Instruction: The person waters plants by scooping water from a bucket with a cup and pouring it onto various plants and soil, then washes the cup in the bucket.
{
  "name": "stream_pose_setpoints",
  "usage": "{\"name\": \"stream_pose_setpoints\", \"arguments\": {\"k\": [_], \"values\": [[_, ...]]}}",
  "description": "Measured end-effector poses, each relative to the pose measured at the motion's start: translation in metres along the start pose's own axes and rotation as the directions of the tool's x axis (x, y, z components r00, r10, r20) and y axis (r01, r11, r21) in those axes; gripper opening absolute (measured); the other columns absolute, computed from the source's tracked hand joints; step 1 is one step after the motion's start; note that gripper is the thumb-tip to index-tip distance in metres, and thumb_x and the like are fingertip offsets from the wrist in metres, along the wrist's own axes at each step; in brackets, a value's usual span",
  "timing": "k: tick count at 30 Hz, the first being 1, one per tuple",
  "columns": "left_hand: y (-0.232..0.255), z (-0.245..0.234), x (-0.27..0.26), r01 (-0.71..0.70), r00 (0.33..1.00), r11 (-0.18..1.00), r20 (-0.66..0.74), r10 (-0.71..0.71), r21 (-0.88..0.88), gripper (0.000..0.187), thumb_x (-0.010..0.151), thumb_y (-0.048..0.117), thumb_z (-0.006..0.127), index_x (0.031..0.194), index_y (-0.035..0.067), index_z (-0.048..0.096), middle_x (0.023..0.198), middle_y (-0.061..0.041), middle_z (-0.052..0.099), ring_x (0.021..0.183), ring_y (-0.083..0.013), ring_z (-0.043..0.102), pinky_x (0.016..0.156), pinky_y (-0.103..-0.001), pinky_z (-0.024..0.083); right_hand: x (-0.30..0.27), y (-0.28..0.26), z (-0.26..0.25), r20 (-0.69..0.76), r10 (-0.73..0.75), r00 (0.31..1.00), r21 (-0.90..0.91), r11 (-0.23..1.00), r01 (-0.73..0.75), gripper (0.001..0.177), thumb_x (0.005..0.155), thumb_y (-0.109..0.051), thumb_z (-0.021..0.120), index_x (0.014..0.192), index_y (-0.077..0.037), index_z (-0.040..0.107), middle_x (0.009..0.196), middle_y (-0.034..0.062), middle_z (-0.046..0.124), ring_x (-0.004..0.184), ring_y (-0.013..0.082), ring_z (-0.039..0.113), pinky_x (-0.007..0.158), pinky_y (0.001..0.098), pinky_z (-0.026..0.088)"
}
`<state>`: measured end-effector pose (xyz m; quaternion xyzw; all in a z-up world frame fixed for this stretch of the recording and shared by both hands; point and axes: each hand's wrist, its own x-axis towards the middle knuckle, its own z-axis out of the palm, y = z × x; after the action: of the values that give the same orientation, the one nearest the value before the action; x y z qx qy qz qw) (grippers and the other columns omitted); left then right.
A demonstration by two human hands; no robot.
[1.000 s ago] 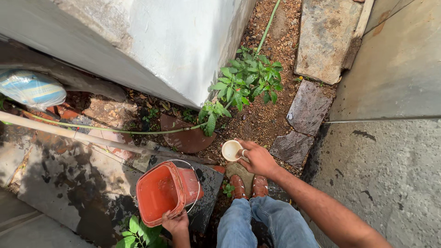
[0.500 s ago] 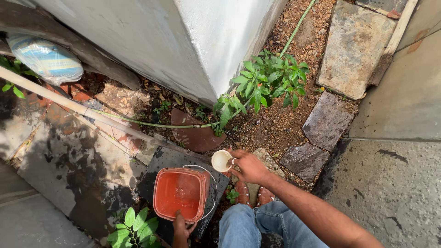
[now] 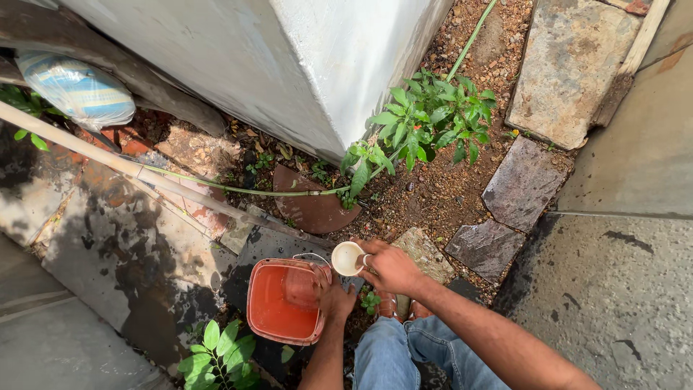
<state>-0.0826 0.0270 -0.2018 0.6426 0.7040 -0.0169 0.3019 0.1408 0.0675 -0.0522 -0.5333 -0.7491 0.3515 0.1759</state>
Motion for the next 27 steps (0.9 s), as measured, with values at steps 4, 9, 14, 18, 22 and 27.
{"name": "stream_pose_setpoints", "arguments": {"k": [4,9,14,18,22,27], "values": [[0.020,-0.018,0.003,0.276,0.874,0.894,0.295,-0.387,0.354,0.108,0.088,0.047,0.072,0.166,0.005,0.010,0.173,-0.012,-0.030,0.150,-0.0500,0.026,0.112,-0.062,0.042,-0.010,-0.006,0.002,0.041,0.022,0.999,-0.005,1.000,-0.022,0.023,0.083,-0.024,0.076,0.100,-0.008,0.074,0.143,0.0096,0.059,0.122,0.0318,0.060,0.097,0.0454,0.053],[0.046,-0.048,0.019,0.251,0.824,0.878,0.386,-0.415,0.409,0.110,0.090,0.056,0.072,0.164,0.010,0.004,0.163,-0.013,-0.043,0.153,-0.0531,0.007,0.114,-0.075,0.030,-0.013,-0.003,-0.031,-0.055,0.006,0.998,0.000,1.000,-0.006,0.020,0.079,-0.022,0.077,0.095,-0.010,0.075,0.145,0.0108,0.058,0.123,0.0341,0.060,0.095,0.0459,0.053],[0.093,-0.059,0.061,-0.169,0.785,0.923,0.614,-0.085,0.345,0.061,0.096,0.064,0.048,0.136,0.024,0.069,0.144,-0.014,0.066,0.136,-0.0341,0.057,0.119,-0.068,0.026,-0.022,-0.006,-0.072,-0.162,0.077,0.984,0.056,0.996,-0.069,0.020,0.082,-0.021,0.077,0.098,-0.008,0.073,0.148,0.0108,0.056,0.123,0.0339,0.061,0.098,0.0454,0.053],[0.147,-0.049,0.091,-0.380,0.814,0.857,0.315,0.488,-0.348,0.053,0.083,0.043,0.074,0.124,0.011,0.066,0.115,-0.013,0.074,0.107,-0.0292,0.070,0.087,-0.048,0.058,-0.035,-0.026,-0.125,-0.317,0.117,0.941,0.068,0.993,-0.101,0.020,0.079,-0.018,0.077,0.096,-0.008,0.073,0.148,0.0131,0.056,0.123,0.0364,0.060,0.099,0.0471,0.051],[0.218,-0.073,0.086,0.098,0.831,0.732,0.460,0.312,-0.674,0.033,0.092,0.026,0.064,0.121,0.012,0.069,0.107,-0.001,0.074,0.093,-0.0171,0.070,0.071,-0.038,0.054,-0.055,-0.039,-0.191,-0.463,0.238,0.854,0.116,0.971,-0.208,0.020,0.078,-0.019,0.079,0.093,-0.008,0.072,0.148,0.0101,0.057,0.120,0.0335,0.062,0.097,0.0450,0.052],[0.321,-0.147,0.037,0.412,0.713,0.511,0.616,0.336,-0.755,0.049,0.104,0.047,0.041,0.132,0.012,0.060,0.114,-0.004,0.069,0.094,-0.0163,0.064,0.083,-0.037,0.054,-0.093,-0.043,-0.263,-0.593,0.320,0.739,0.124,0.943,-0.309,0.017,0.078,-0.018,0.079,0.091,-0.009,0.072,0.148,0.0081,0.058,0.115,0.0322,0.065,0.095,0.0436,0.054]]}}
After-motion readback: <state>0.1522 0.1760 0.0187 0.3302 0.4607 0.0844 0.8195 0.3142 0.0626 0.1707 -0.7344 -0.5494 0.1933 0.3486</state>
